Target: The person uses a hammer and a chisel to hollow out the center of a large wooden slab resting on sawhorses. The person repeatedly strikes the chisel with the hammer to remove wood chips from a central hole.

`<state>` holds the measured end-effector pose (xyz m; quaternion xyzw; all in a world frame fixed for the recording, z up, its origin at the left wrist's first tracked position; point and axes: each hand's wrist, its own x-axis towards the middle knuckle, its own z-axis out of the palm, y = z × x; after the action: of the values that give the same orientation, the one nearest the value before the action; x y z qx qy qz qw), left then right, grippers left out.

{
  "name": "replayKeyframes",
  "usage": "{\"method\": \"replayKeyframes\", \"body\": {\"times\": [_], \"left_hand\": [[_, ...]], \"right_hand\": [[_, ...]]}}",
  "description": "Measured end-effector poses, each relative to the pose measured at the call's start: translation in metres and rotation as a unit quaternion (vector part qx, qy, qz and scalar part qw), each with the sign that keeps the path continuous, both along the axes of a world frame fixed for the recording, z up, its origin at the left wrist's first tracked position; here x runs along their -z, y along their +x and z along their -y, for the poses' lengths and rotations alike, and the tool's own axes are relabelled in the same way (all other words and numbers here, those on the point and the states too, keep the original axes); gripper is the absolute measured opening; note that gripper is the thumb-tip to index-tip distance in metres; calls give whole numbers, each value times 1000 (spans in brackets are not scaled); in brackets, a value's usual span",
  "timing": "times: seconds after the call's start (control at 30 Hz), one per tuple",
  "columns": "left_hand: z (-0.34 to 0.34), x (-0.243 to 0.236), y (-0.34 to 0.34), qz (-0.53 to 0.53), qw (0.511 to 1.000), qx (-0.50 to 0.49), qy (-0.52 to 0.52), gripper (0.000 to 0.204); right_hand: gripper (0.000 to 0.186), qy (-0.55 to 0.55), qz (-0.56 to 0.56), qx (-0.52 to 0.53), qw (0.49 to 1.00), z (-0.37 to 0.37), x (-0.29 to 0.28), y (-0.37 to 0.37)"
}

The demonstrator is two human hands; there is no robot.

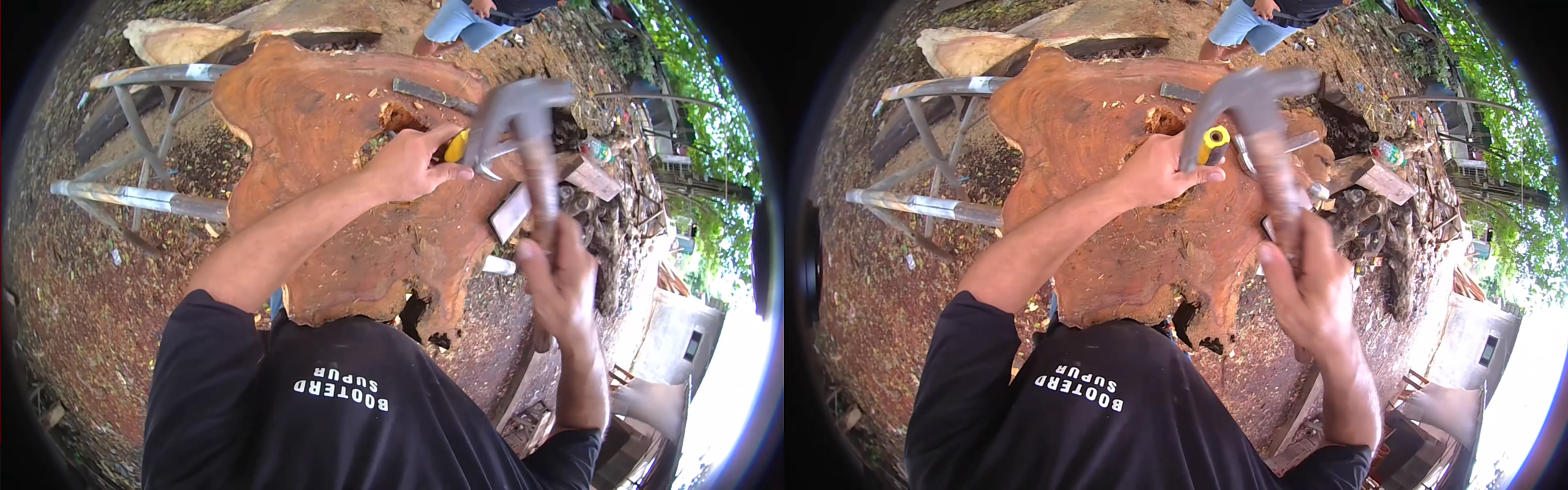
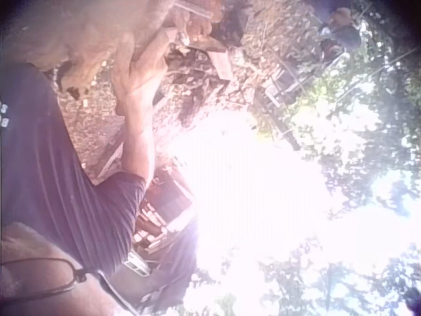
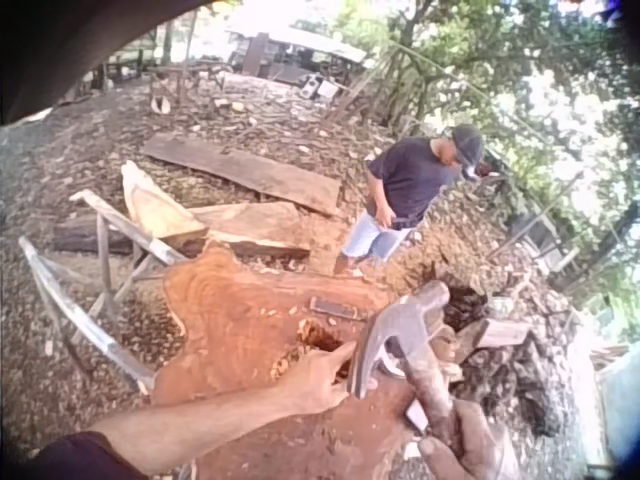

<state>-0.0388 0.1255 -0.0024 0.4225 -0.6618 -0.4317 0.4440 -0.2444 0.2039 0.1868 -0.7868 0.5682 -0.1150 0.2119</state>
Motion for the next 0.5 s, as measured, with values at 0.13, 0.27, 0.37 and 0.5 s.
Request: {"method": "replayKeyframes", "body": {"times": [0.13, 0.27, 0.37, 0.5], "left_hand": [[0, 3, -4, -9, 1000, -13, -9, 62], [3, 6, -2, 11, 1000, 10, 1, 64], [4, 6, -3, 7, 999, -6, -33, 50], [13, -3, -10, 31, 999, 28, -30, 46]], "right_hand": [[35, 51, -63, -32, 996, 10, -2, 1], [32, 34, -22, 0, 999, 3, -38, 21], [28, -15, 52, -12, 998, -8, -34, 14], [29, 42, -133, -21, 990, 0, 15, -3]]}}
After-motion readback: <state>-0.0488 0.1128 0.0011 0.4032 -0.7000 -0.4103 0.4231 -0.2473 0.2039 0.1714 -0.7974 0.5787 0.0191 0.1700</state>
